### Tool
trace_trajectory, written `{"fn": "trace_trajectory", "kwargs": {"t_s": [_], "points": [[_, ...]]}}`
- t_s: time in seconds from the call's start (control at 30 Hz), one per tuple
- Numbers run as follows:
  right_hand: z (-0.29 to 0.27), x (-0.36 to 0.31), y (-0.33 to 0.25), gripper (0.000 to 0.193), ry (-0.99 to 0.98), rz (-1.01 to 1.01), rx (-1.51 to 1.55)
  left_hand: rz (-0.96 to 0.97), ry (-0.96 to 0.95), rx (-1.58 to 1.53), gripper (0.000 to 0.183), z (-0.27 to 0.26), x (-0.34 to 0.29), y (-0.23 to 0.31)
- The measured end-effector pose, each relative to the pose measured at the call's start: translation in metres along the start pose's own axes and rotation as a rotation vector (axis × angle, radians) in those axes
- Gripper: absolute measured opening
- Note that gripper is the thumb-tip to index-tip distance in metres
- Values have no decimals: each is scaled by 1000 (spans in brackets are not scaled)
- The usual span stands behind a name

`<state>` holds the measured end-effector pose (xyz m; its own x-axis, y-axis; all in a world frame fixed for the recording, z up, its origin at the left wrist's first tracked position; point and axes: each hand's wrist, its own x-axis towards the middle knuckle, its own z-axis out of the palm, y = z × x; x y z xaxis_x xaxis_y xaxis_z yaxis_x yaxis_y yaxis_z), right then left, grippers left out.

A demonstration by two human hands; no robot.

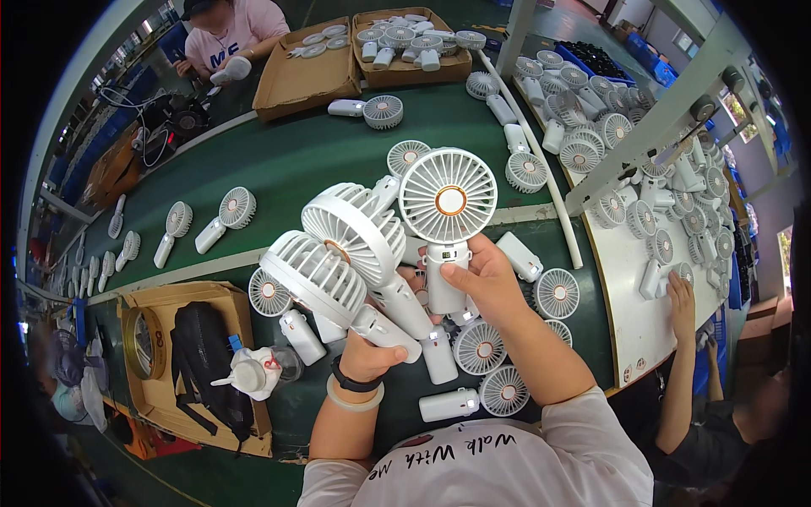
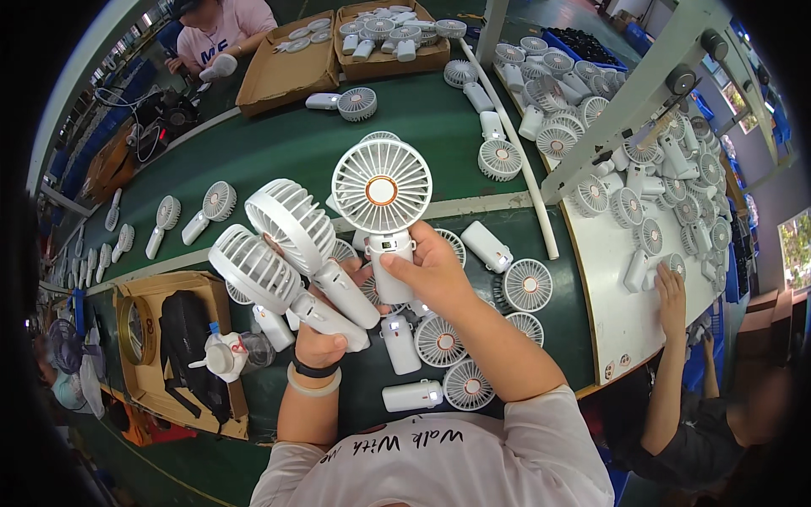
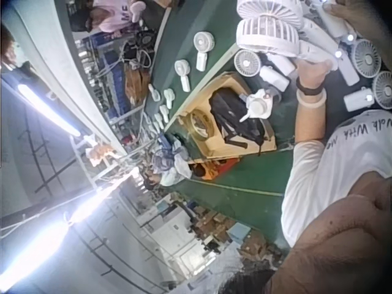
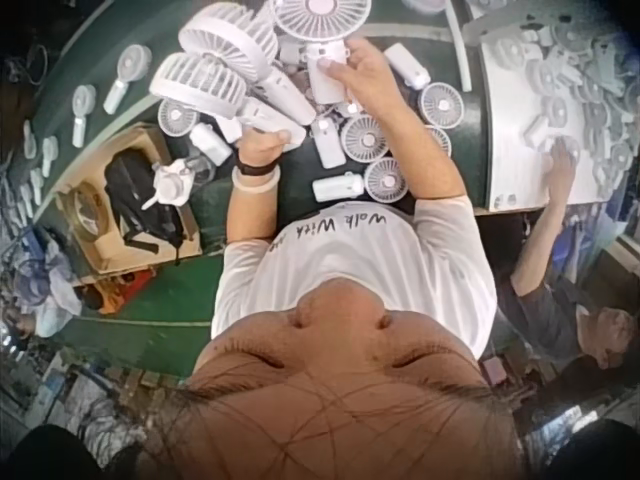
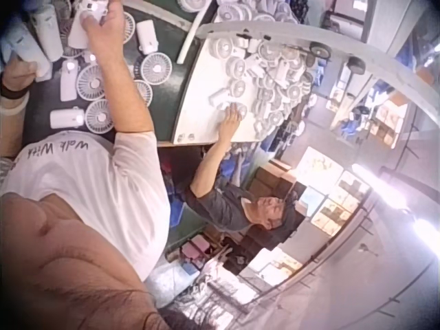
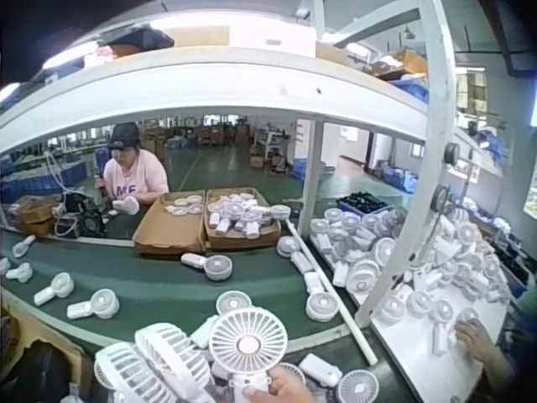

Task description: The person assembles white handheld fans by attaching the fan head to the handle base. They repeatedly pick up components from a green workbench, align the parts, and snap them together. The person then places the assembled units into a cardboard box.

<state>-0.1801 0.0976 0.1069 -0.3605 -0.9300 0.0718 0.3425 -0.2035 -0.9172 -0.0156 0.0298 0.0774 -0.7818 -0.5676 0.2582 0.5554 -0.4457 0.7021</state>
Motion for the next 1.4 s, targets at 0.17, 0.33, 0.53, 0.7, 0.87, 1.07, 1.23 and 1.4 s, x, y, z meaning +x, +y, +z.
{"fn": "trace_trajectory", "kwargs": {"t_s": [0.17, 0.33, 0.53, 0.7, 0.87, 1.07, 1.23, 1.4], "points": [[8, -4, -5, 42, 35, 49, 29, -25, -43, -13, 93, 12, 6, -1], [12, -15, -16, 54, -109, -607, -1119, -51, -118, -70, 90, 3, 2, -4], [14, -36, -25, 53, -69, -607, -892, -50, -229, -372, 82, 5, 6, 2], [21, -43, -17, 33, 19, -857, -1031, -27, -259, -386, 84, 2, 4, 0], [24, -46, -16, 27, 47, -970, -1104, -54, -174, -425, 85, 12, -1, 2], [23, -45, -11, 20, 63, -990, -1157, -63, -92, -355, 84, 20, -6, 3], [1, -41, -7, 22, -299, -728, -631, -124, -167, -611, 83, 17, -3, 10], [-4, -44, 0, 30, -50, -227, 109, -197, -208, -723, 77, 20, -3, 12]]}}
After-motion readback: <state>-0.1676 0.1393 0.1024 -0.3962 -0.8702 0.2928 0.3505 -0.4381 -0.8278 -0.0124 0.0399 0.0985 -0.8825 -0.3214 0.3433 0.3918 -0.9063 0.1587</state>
